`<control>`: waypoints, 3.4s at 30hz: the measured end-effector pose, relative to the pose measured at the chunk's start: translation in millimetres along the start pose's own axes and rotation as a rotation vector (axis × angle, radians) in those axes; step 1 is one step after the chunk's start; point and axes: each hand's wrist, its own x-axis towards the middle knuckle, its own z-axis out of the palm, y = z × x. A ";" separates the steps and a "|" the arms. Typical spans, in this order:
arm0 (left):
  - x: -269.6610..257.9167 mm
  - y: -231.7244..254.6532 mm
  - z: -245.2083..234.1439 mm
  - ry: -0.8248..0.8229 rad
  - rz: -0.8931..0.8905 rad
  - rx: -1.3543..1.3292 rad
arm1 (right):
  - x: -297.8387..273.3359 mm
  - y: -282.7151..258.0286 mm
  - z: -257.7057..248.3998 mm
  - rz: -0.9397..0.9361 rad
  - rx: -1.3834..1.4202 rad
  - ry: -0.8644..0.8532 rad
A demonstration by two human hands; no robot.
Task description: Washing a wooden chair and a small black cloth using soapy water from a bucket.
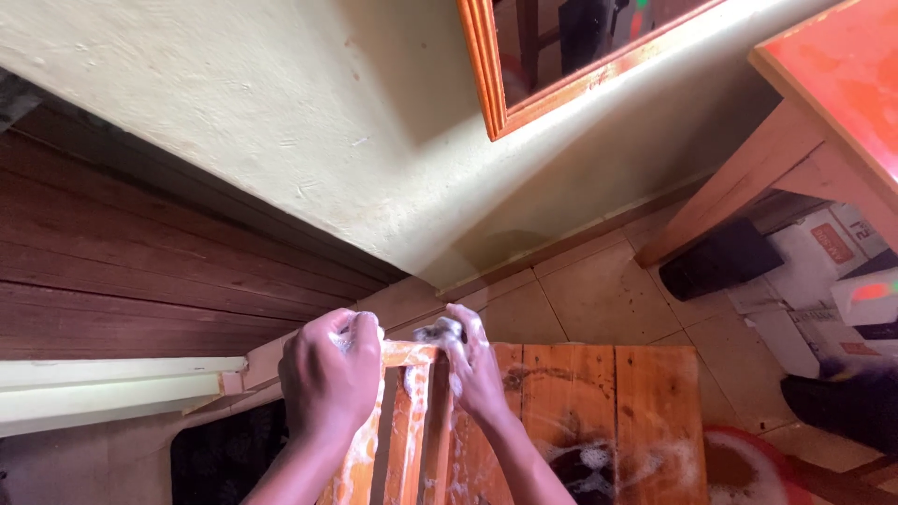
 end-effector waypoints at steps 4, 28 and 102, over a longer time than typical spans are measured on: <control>-2.1 10.5 -7.5 -0.044 -0.074 0.037 | -3.1 -49.1 1.6 0.644 0.015 -0.116; -9.5 33.5 -28.7 -0.052 -0.024 -0.065 | -103.6 -70.2 18.4 0.276 -0.109 0.167; -166.2 -77.3 -79.8 -0.020 0.083 -0.027 | -199.6 -15.3 72.9 1.114 1.315 -0.428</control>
